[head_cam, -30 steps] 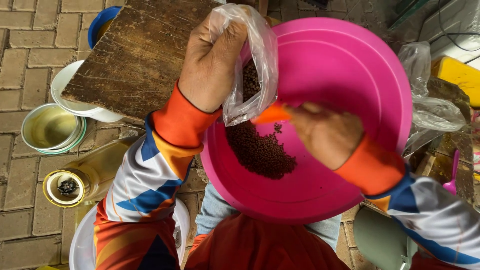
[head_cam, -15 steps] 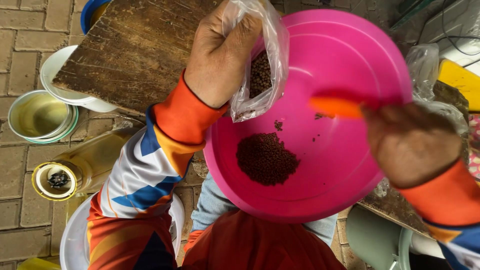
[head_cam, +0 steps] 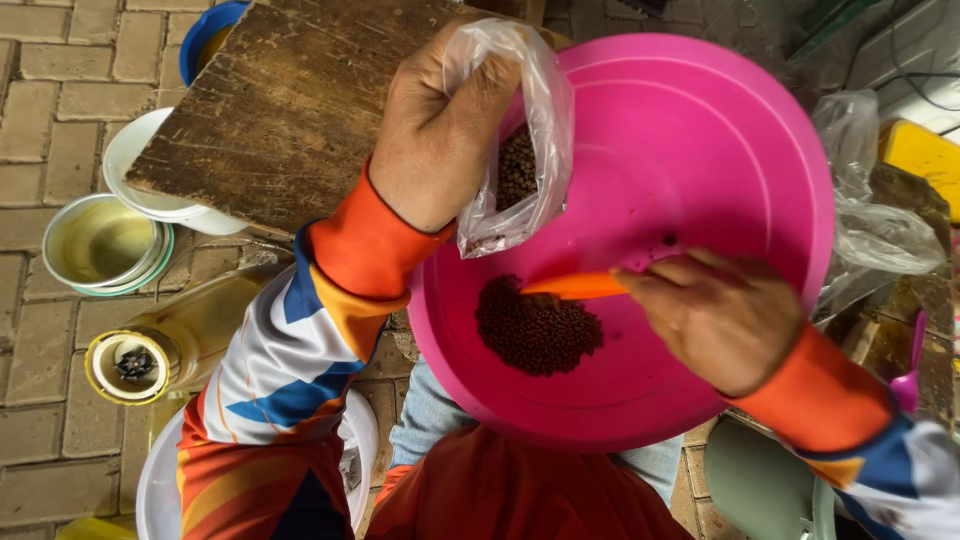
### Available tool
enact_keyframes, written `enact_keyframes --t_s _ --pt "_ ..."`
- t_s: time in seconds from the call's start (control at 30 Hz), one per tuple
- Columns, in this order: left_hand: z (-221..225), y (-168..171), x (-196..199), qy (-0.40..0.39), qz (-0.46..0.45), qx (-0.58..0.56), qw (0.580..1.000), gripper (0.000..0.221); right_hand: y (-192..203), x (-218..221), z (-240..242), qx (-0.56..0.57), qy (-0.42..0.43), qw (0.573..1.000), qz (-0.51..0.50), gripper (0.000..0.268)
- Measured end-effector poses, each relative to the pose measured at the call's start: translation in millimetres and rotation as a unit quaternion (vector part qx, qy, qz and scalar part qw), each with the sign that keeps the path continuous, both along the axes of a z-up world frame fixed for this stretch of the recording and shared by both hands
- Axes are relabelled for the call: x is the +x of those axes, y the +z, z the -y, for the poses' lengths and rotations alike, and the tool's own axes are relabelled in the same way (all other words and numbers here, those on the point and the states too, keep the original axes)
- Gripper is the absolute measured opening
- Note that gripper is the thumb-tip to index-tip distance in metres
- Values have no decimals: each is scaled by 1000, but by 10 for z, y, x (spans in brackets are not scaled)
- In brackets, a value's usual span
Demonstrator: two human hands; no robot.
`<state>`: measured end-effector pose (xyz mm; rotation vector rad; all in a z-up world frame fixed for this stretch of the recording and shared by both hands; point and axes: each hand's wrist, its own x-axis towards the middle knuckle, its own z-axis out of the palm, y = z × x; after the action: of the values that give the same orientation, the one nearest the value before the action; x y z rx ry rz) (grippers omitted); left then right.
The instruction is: Scooping small granules of fish feed from a bowl into plastic bags.
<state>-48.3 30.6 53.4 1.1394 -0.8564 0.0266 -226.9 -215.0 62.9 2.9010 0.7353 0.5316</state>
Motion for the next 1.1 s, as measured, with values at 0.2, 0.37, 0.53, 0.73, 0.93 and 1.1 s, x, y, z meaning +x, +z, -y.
enact_keyframes --t_s 0.2,0.37,0.53,0.73,0.93,1.1 --pt "48 -99 52 -23 1 -17 1000 20 308 -3 38 -103 -133 986 23 29" --pt "14 -75 68 17 -3 6 1000 20 216 -93 73 -26 23 997 -63 34" --pt "48 -92 59 -7 14 11 1000 21 700 -100 52 -300 -139 937 111 31" --pt "65 76 -28 0 37 0 999 17 184 -263 294 -193 -60 979 3 31" --pt "89 -20 4 26 40 36 998 27 513 -207 96 -289 -152 945 -3 26" --pt "161 56 -63 38 47 43 997 22 392 -79 75 -313 -247 904 -154 24"
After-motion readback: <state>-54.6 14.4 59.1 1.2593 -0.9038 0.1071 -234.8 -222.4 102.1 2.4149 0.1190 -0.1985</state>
